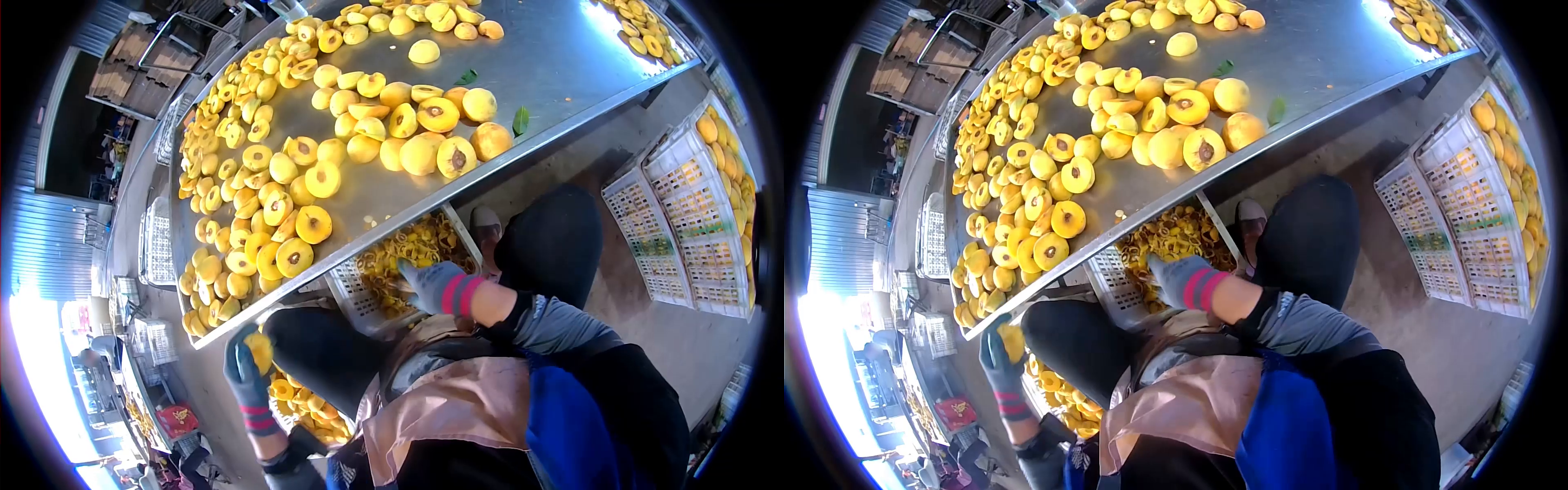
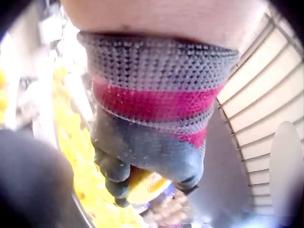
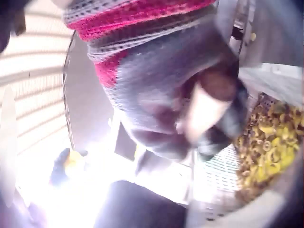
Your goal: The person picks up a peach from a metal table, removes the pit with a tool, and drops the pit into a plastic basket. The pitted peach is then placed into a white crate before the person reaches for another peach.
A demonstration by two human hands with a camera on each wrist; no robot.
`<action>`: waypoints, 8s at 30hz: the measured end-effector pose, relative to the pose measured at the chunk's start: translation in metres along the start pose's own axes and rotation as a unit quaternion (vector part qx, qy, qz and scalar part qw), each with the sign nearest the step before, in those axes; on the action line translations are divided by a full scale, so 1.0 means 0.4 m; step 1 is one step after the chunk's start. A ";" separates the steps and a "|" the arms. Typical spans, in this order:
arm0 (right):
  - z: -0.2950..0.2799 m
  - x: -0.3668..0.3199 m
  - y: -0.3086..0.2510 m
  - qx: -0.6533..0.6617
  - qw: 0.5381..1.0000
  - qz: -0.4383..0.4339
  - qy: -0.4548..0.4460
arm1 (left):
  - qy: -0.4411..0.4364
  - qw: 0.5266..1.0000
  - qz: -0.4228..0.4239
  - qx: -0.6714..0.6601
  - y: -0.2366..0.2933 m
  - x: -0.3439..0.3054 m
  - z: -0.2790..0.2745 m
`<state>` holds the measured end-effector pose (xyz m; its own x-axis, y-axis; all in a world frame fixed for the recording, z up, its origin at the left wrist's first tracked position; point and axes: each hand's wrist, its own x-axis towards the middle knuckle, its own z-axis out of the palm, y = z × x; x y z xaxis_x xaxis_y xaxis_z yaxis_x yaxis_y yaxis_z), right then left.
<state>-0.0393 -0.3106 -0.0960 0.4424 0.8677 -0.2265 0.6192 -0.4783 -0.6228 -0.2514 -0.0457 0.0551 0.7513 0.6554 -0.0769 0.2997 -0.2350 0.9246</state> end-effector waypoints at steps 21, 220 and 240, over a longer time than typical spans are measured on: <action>-0.165 -0.043 -0.037 0.250 0.918 -0.067 0.300 | -0.228 0.755 0.276 0.549 0.026 0.610 0.652; -0.148 0.077 -0.171 0.434 0.874 -0.136 0.173 | 0.094 0.964 0.242 -0.057 0.007 0.182 0.418; -0.111 0.075 -0.124 0.336 0.911 -0.157 0.182 | 0.015 0.955 0.287 0.076 0.017 0.172 0.389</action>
<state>-0.0277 -0.2669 -0.0387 0.5729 0.7869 0.2291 0.2688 0.0837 -0.9595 -0.1061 -0.1137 -0.0021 0.8011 0.4062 0.4395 -0.0732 -0.6624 0.7456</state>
